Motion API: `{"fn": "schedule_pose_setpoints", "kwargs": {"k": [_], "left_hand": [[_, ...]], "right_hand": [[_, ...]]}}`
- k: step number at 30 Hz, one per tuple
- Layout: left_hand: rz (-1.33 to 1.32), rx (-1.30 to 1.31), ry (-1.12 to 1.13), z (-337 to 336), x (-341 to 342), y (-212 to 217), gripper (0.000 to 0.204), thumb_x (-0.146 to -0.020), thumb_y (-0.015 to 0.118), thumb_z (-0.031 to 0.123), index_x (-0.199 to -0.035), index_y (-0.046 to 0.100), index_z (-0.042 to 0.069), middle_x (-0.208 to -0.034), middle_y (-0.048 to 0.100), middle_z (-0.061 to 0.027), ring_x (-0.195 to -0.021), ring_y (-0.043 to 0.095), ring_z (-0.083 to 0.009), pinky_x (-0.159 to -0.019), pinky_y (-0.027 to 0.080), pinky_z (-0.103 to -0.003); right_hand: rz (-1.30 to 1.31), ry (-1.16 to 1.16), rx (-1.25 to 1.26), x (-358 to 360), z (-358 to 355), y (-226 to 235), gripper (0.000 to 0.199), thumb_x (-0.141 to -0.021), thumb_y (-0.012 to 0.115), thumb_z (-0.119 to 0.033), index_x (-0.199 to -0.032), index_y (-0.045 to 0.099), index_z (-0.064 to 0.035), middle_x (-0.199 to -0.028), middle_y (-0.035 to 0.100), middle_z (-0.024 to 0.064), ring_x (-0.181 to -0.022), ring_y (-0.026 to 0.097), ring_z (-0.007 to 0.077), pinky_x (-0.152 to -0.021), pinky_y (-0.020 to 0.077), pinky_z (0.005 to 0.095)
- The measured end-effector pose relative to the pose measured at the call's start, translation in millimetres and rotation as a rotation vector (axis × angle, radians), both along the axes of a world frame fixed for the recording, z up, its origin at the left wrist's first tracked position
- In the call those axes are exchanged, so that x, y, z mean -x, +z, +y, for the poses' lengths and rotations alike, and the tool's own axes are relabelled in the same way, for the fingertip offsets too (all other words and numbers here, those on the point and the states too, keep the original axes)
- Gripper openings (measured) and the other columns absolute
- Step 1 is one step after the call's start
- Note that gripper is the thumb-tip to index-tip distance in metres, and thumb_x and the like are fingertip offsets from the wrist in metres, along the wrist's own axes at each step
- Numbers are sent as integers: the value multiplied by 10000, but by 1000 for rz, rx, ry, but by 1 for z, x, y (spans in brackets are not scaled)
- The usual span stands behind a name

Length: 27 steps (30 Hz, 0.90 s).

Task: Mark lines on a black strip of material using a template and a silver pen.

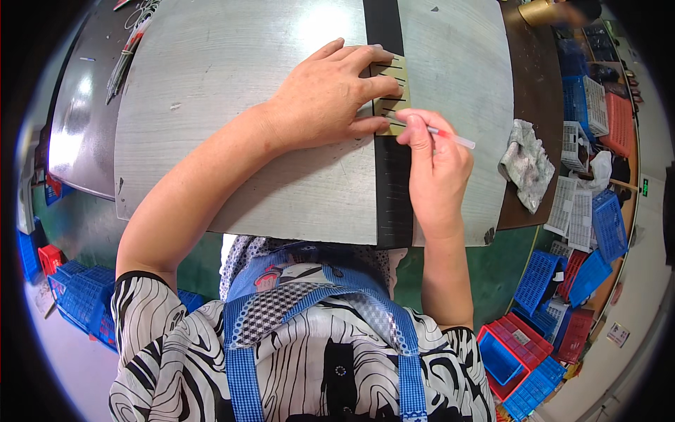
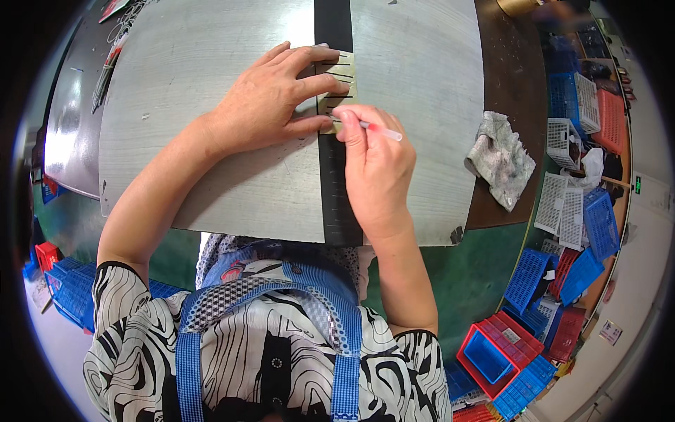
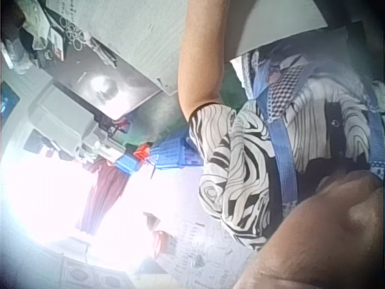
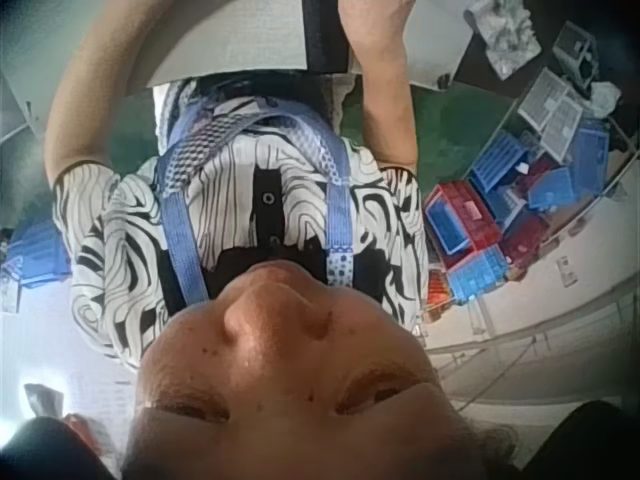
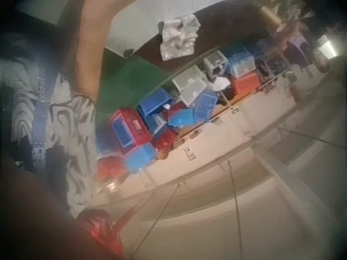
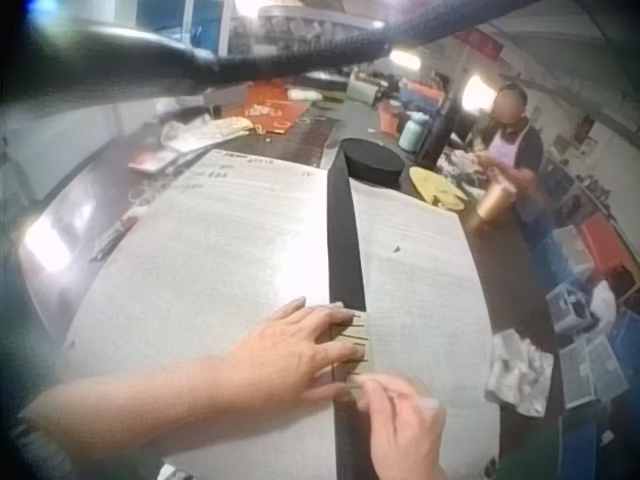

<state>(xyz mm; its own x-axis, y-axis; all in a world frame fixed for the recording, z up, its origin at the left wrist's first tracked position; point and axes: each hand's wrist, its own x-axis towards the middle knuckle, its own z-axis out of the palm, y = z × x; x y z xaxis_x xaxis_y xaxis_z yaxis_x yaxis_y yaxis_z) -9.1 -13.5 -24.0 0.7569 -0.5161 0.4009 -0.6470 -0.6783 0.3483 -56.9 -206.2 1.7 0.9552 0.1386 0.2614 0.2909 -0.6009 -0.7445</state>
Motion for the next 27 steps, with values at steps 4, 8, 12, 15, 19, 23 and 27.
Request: {"fn": "schedule_pose_setpoints", "kwargs": {"k": [4,8,12,15,19,23,27], "left_hand": [[0,-11,21,1,1,-1,409,-843,774,365,-1199,693,181,-1388,555,-94,-1271,542,-294,-1119,419,-441],[62,-28,35,-1,0,-1,544,-838,778,376,-1307,618,149,-1417,544,-97,-1322,526,-280,-1189,350,-482],[109,-30,73,-2,0,0,710,-827,787,387,-1419,504,116,-1426,547,-103,-1352,512,-283,-1217,315,-505],[114,-11,94,-3,0,2,753,-813,800,389,-1440,482,120,-1417,560,-102,-1353,511,-285,-1210,323,-509],[115,-2,92,-3,0,3,757,-805,805,392,-1436,489,116,-1409,571,-103,-1355,510,-287,-1205,326,-513],[85,6,92,-2,-1,0,764,-799,810,394,-1432,490,109,-1401,578,-105,-1352,512,-292,-1200,330,-518],[123,31,83,-3,0,1,775,-792,815,378,-1436,483,103,-1401,576,-103,-1348,514,-290,-1198,331,-527]], "right_hand": [[-142,-86,250,-10,-13,5,247,-1043,557,-190,-925,713,-39,-814,683,99,-721,645,249,-688,503,360],[34,-38,-13,-8,-3,5,247,-1037,558,-185,-904,704,-38,-792,666,95,-749,628,281,-707,496,396],[-19,-60,181,-16,-13,8,238,-1033,565,-185,-934,710,-24,-817,679,100,-744,646,277,-706,503,393],[-123,-60,221,-23,-6,7,238,-1034,564,-189,-951,715,-24,-843,696,108,-744,664,276,-703,511,386],[-58,58,43,-27,0,-1,249,-1034,558,-194,-924,712,-32,-832,689,115,-785,651,296,-730,504,406],[-186,-33,327,-38,-3,8,255,-1035,561,-202,-953,720,-20,-870,714,138,-771,676,293,-717,523,386],[14,28,63,-38,9,5,252,-1034,557,-201,-925,712,-33,-839,693,127,-801,650,312,-735,510,420]]}}
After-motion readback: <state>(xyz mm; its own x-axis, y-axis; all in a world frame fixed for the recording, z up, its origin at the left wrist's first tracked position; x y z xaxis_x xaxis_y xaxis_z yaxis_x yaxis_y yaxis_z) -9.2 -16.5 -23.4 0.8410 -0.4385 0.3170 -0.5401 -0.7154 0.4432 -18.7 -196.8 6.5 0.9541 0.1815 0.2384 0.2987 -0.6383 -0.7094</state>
